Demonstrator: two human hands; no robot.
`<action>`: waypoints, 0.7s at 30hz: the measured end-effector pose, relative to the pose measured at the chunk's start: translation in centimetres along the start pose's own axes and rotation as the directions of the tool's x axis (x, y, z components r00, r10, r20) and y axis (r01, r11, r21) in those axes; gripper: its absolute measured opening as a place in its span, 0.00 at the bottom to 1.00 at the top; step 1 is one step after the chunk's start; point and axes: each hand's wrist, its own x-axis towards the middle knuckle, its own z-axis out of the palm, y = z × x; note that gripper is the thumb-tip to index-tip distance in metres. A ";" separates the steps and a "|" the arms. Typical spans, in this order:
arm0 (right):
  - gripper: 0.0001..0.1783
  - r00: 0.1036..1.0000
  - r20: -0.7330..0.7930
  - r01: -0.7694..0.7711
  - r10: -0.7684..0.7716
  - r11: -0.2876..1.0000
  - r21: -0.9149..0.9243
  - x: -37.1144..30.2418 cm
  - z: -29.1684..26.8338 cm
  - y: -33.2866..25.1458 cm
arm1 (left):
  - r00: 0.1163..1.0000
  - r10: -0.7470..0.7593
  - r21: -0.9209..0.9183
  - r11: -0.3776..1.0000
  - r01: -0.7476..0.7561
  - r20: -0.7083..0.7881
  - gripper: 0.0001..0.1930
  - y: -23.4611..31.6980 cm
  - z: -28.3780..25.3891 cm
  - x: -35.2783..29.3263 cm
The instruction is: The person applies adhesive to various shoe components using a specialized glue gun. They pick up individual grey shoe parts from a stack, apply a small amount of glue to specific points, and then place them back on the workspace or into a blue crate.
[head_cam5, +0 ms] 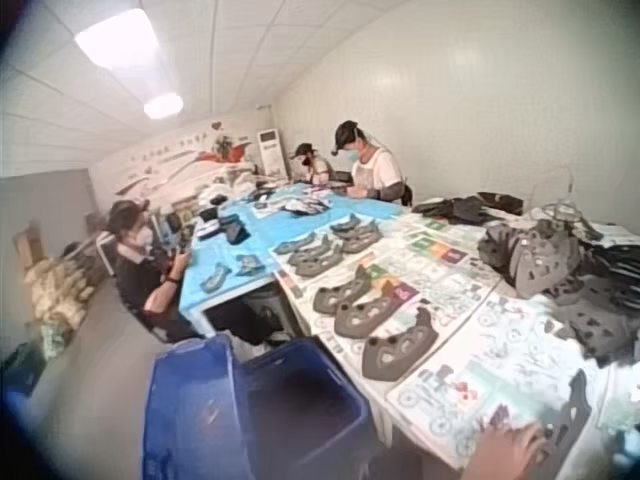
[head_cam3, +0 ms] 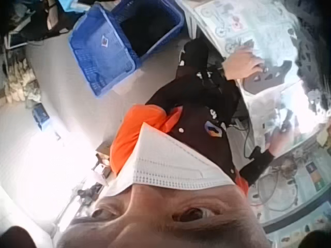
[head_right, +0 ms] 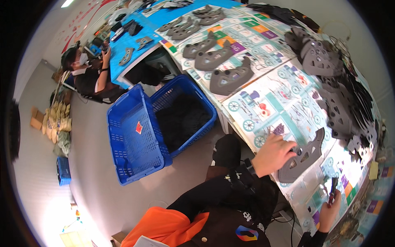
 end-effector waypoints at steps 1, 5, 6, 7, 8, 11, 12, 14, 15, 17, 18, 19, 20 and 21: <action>0.40 0.997 -0.034 0.068 -0.067 0.998 0.017 0.1 -0.6 1.2 | 0.998 0.065 0.070 0.995 -0.065 0.003 0.15 0.2 0.1 0.1; 0.35 0.990 0.087 0.043 -0.111 0.829 0.557 0.0 -4.0 -0.9 | 0.988 0.151 0.035 0.988 -0.151 0.014 0.14 0.0 1.0 0.6; 0.33 0.996 0.089 -0.027 -0.020 0.868 0.495 -0.7 -5.1 -3.4 | 0.989 0.145 -0.063 0.987 -0.145 0.003 0.13 0.1 1.6 0.6; 0.31 0.993 0.088 -0.109 0.079 0.894 0.435 -1.4 -6.2 -5.7 | 0.988 0.147 -0.075 0.986 -0.150 -0.050 0.13 0.1 2.0 0.6; 0.29 0.983 0.102 -0.179 0.151 0.905 0.387 -1.0 -6.3 -8.3 | 0.980 0.174 -0.046 0.983 -0.179 -0.097 0.11 -0.9 1.9 0.7; 0.18 0.920 0.297 -0.363 0.257 0.845 0.392 0.1 -6.0 -13.9 | 0.990 0.138 -0.007 0.990 -0.138 -0.029 0.10 -2.0 -0.3 0.9; 0.19 0.908 0.374 -0.339 0.189 0.856 0.390 1.0 -5.6 -15.2 | 0.996 0.080 0.006 0.997 -0.080 0.039 0.09 -1.6 -0.9 1.1; 0.21 0.842 0.534 -0.202 -0.081 0.870 0.449 1.3 -4.7 -17.1 | 0.994 0.102 0.084 0.991 -0.105 0.041 0.09 -1.4 -0.7 1.3; 0.22 0.807 0.570 -0.176 -0.150 0.861 0.477 1.0 -4.5 -17.7 | 0.994 0.100 0.073 0.992 -0.103 0.046 0.09 -1.3 -0.1 1.5; 0.24 0.738 0.667 -0.329 -0.105 0.806 0.491 1.2 -3.7 -19.0 | 0.993 0.114 0.077 0.990 -0.115 0.021 0.10 -0.8 -0.2 1.8; 0.24 0.696 0.718 -0.413 -0.036 0.797 0.440 1.2 -3.6 -20.1 | 0.995 0.100 0.085 0.991 -0.102 0.030 0.10 -0.7 -0.2 1.7; 0.25 0.686 0.728 -0.421 -0.023 0.803 0.422 1.0 -3.4 -20.6 | 0.996 0.084 0.082 0.993 -0.086 0.024 0.10 -0.7 -0.2 1.7; 0.24 0.686 0.727 -0.418 -0.017 0.809 0.413 0.9 -3.1 -21.1 | 0.995 0.096 0.080 0.992 -0.097 0.023 0.10 -0.8 -0.1 1.7; 0.25 0.681 0.732 -0.416 -0.007 0.819 0.395 0.9 -2.9 -20.9 | 0.994 0.109 0.073 0.991 -0.110 0.023 0.09 -0.7 0.1 1.5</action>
